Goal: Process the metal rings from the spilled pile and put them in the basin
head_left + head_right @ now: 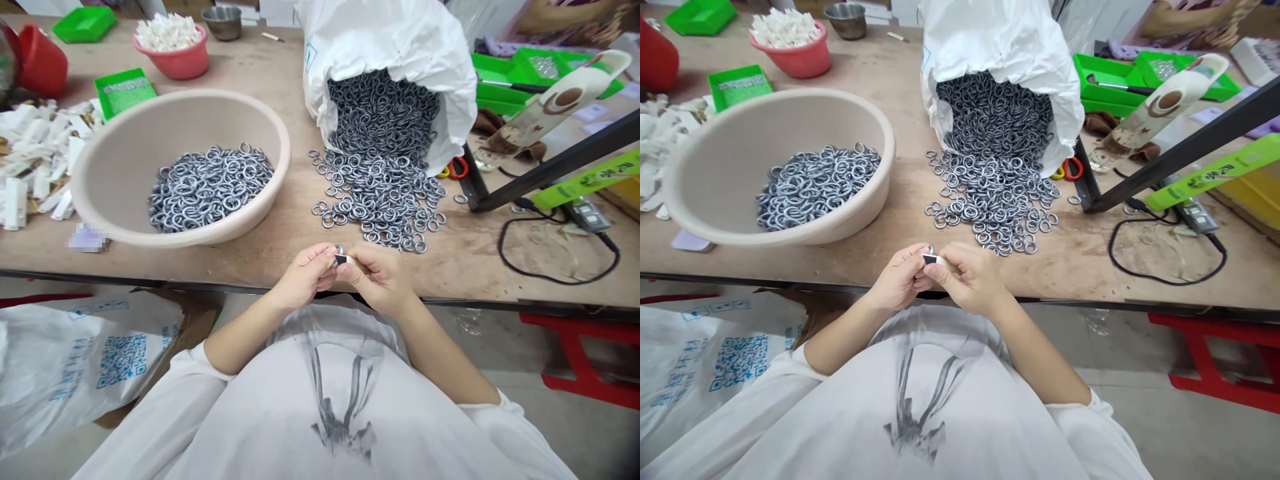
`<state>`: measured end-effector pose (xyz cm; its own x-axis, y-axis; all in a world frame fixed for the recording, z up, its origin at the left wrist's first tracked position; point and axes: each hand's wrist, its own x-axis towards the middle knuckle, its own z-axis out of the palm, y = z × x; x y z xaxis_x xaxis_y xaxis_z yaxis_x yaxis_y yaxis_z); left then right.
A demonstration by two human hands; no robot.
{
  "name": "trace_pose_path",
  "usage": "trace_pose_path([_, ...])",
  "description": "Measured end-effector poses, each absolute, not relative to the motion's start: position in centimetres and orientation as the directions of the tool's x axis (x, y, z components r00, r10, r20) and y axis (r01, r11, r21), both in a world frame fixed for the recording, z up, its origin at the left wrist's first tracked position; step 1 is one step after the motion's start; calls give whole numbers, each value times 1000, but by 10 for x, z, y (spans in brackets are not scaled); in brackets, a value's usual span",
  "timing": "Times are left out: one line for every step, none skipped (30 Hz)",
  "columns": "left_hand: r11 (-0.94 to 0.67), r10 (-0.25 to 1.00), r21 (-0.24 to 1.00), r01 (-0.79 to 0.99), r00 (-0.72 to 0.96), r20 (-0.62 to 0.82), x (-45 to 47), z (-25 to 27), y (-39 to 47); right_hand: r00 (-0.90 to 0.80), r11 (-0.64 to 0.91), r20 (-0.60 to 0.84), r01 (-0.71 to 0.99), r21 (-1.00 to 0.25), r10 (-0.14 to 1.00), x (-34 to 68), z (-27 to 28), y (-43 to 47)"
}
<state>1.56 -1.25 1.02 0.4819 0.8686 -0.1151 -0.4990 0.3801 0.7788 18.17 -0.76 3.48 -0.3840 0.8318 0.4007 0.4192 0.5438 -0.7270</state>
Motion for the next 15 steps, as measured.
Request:
trace_pose_path([375,860,788,-489,501,-98,14,9,-14,-360,514,380,435,-739,852,183,33,-5])
trace_pose_path([369,849,798,-476,523,-80,12,9,-16,-319,472,358,449,-758,878,184,32,-1])
trace_pose_path([361,838,810,-463,541,-65,10,9,-18,-267,424,335,453,-784,904,185,30,2])
trace_pose_path([353,833,819,-453,551,-54,9,8,-19,-214,380,316,439,-814,924,185,29,4])
trace_pose_path([345,835,825,-448,549,-51,8,8,-19,-179,353,305,405,-844,935,185,27,6])
trace_pose_path([338,843,828,-448,536,-54,7,7,-19,-171,344,301,359,-868,938,183,27,8])
trace_pose_path([331,855,828,-452,515,-61,7,5,-17,-187,347,300,315,-884,935,180,26,8])
trace_pose_path([326,867,829,-455,494,-69,7,2,-15,-212,348,295,285,-893,932,177,25,8])
trace_pose_path([323,876,829,-456,476,-80,8,-2,-12,-233,342,283,273,-899,930,173,23,8])
trace_pose_path([323,882,832,-452,463,-91,8,-6,-9,-246,331,267,275,-903,932,170,20,8])
trace_pose_path([324,885,835,-444,454,-101,9,-11,-6,-249,314,247,281,-907,937,167,16,9])
trace_pose_path([325,887,839,-436,449,-110,10,-15,-3,-240,295,231,280,-913,943,164,12,10])
trace_pose_path([327,887,843,-426,446,-119,10,-20,0,-230,281,222,265,-923,947,162,6,11])
trace_pose_path([329,887,847,-417,444,-125,11,-24,2,-222,273,222,235,-933,950,161,0,13])
trace_pose_path([328,888,851,-411,441,-130,12,-27,3,-219,268,225,193,-944,949,159,-7,14])
